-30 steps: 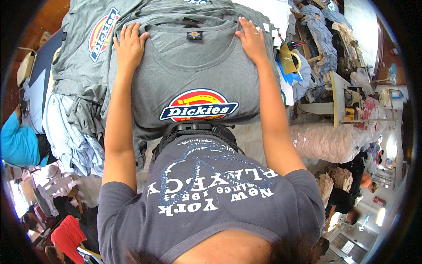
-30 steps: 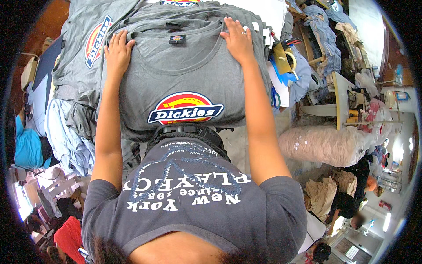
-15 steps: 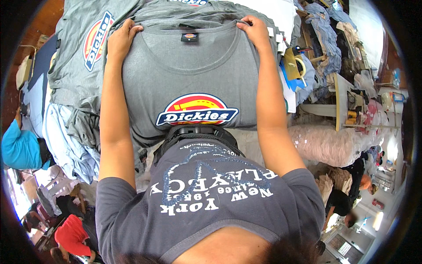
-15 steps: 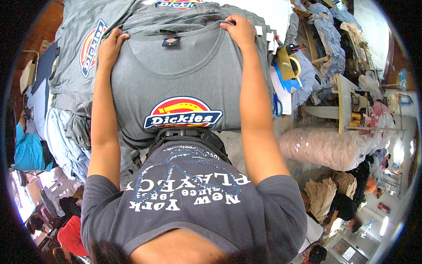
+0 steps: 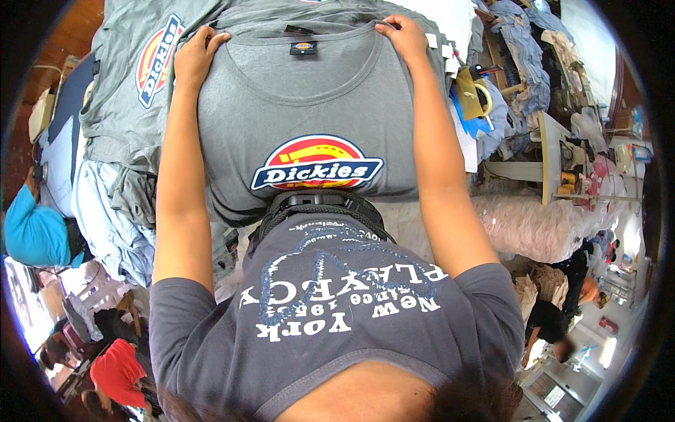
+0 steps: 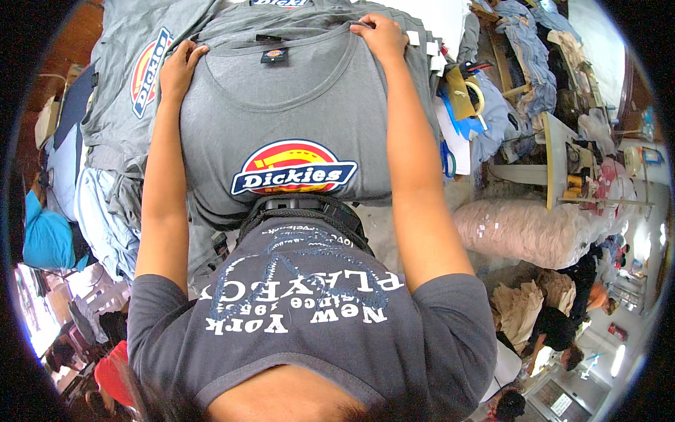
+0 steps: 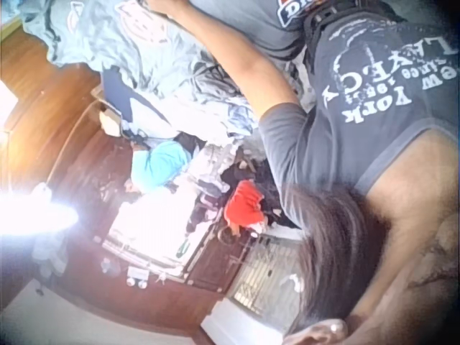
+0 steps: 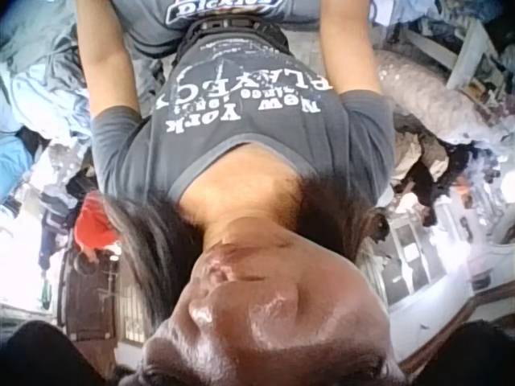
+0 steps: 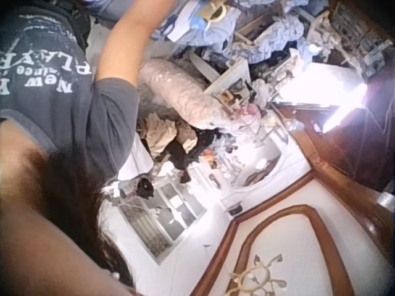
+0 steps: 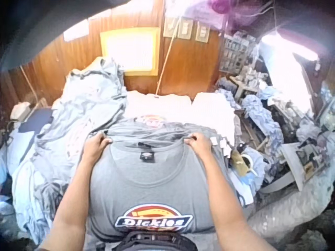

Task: The person picks up and shakes out t-shirts from a stack, turning them over to check the front and back for defects, and trims a loose thread using scissors.

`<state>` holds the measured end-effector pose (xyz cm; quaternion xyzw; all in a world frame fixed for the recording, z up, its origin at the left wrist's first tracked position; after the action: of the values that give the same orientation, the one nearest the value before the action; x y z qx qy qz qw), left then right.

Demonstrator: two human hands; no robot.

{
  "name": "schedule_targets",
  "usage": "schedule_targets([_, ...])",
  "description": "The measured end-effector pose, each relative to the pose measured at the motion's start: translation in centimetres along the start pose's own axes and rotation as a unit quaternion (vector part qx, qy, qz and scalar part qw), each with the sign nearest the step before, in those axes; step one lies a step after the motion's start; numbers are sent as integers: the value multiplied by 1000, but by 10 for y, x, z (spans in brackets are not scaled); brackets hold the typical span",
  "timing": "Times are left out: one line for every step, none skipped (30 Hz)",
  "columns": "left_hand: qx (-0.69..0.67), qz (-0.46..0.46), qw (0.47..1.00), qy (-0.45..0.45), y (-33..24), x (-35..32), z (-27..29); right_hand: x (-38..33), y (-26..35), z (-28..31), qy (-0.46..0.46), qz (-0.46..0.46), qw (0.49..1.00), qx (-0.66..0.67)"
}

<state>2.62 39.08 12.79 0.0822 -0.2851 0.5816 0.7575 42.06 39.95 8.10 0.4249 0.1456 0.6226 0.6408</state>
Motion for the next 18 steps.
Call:
schedule_targets([0,7,1000,16,3,1,-2,1,2,-2,11,-2,1000,-4])
schedule_targets([1,14,999,32,6,1,-4,1,4,-3,22,-4,1000,-7])
schedule_targets([-1,20,999,49,6,2,-4,4,3,-4,55,2,998,29])
schedule_targets([-60,44,993,86,10,5,-5,8,3,-3,87,10,994,66])
schedule_targets([-81,36,992,86,9,7,-2,9,3,-1,120,17,987,102])
schedule_targets([-102,29,991,87,9,9,0,8,10,8,107,45,991,61])
schedule_targets([-124,21,988,88,9,12,2,9,14,16,99,48,992,61])
schedule_targets([-128,31,987,89,12,17,4,10,18,25,90,51,993,60])
schedule_targets([-121,34,988,87,12,18,16,11,27,30,87,57,992,65])
schedule_targets([-118,34,988,89,7,22,25,8,39,34,92,67,991,73])
schedule_targets([-114,35,989,91,3,23,32,8,50,40,101,66,990,78])
schedule_targets([-122,29,989,76,-1,24,40,7,64,48,108,65,989,82])
schedule_targets([-129,23,990,61,-4,24,48,5,71,52,116,64,987,86])
schedule_targets([-135,17,990,46,-7,24,55,4,77,53,114,71,965,224])
schedule_targets([-141,12,990,31,-8,22,62,1,85,57,114,81,969,206])
schedule_targets([-146,6,989,25,-6,22,65,0,95,62,113,91,971,188])
schedule_targets([-151,2,988,17,-4,20,67,-1,105,65,113,101,974,170])
schedule_targets([-157,-5,988,8,-5,21,70,1,106,69,117,92,982,120])
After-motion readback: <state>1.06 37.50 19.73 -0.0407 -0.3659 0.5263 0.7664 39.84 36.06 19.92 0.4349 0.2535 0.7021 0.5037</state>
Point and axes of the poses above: each hand's wrist, its own x-axis towards the middle knuckle, its own z-axis out of the back of the hand, y = z × x, the point moved 9 cm from there along x, towards the middle knuckle, and after that the axes turned 10 degrees about x, right-handed, at the moved point
